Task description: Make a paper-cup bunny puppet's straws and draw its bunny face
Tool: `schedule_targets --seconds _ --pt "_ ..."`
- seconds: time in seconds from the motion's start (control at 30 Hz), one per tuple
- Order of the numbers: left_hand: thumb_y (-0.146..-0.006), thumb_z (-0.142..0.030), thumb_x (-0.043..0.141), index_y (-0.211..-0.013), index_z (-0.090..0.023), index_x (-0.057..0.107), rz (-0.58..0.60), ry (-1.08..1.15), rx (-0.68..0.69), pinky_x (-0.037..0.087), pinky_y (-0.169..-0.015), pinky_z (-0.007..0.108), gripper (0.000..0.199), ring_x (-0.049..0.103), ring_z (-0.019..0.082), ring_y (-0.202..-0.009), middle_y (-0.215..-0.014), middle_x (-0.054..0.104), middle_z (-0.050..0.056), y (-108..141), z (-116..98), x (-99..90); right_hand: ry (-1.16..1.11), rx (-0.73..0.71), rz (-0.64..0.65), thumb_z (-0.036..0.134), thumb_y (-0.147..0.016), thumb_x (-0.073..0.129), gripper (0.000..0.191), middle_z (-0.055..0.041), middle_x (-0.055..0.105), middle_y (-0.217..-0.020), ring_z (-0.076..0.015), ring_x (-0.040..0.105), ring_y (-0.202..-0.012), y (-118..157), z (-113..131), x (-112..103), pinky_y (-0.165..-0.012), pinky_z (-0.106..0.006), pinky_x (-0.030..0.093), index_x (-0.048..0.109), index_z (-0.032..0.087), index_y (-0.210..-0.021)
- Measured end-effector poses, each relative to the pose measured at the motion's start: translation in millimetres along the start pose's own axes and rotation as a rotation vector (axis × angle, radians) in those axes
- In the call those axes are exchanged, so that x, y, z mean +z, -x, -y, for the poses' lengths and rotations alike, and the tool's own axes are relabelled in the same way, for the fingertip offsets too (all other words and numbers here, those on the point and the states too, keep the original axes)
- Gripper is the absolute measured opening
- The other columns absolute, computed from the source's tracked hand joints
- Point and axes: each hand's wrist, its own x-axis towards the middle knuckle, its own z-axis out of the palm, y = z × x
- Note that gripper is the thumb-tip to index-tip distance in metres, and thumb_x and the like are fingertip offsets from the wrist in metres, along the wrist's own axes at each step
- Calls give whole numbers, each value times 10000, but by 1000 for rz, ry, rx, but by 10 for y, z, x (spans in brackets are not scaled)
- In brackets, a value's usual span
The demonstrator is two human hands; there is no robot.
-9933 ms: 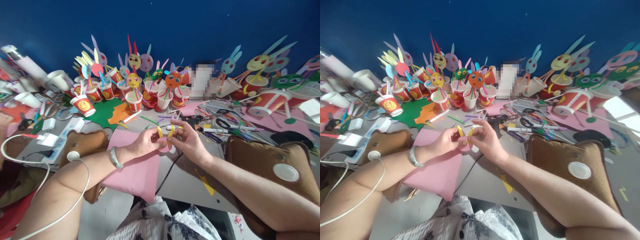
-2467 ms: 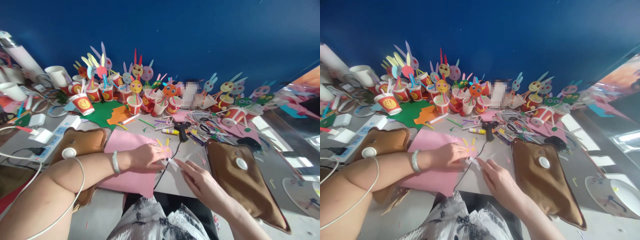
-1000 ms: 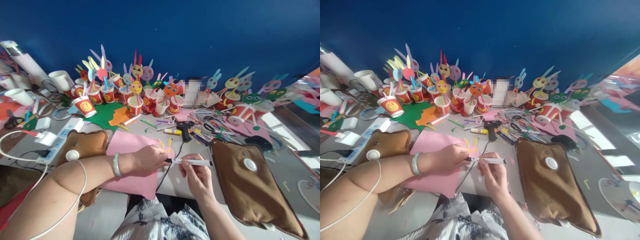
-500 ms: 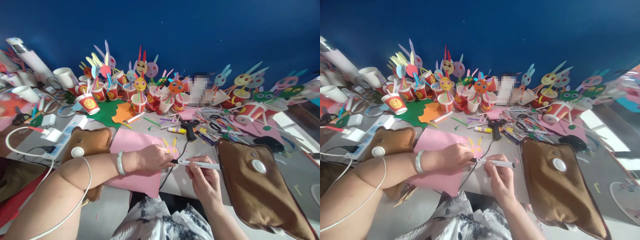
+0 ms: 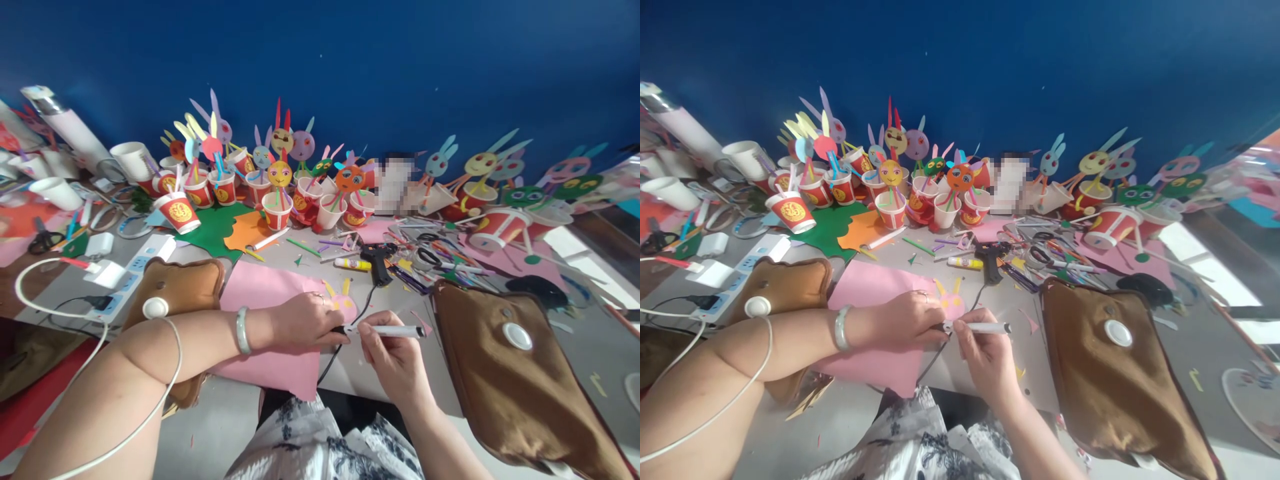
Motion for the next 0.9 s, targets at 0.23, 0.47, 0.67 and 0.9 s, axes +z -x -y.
schedule_targets --seconds 0.23,0.47,0.67,0.9 --pt "-1044 -390 386 -987 -142 533 22 -74 14 468 -645 321 294 658 210 -720 -815 663 79 -11 -75 -76 -157 -6 -5 441 -966 594 287 63 488 -512 -77 392 -439 14 54 36 -436 -220 273 517 217 -805" --pt "-1047 -413 361 -1002 -127 509 71 -154 25 474 -588 322 326 670 221 -687 -799 659 85 -20 -100 -87 -295 -2 -25 375 -956 633 244 74 442 -518 -69 368 -458 71 -61 4 -469 -225 269 532 218 -799" --pt "-1049 -406 361 -945 -130 513 -1 -165 96 491 -608 312 332 659 202 -706 -802 641 81 -32 -104 -61 -314 15 -33 379 -935 654 198 28 514 -629 -107 457 -543 175 -176 -51 -520 -248 352 563 233 -838" --pt "-1044 -401 396 -1074 -112 521 -94 -89 166 533 -876 368 316 673 232 -1019 -1127 671 178 -15 -24 -56 -265 27 -13 392 -930 647 216 11 540 -682 -109 430 -538 185 -160 -50 -513 -263 359 552 228 -828"
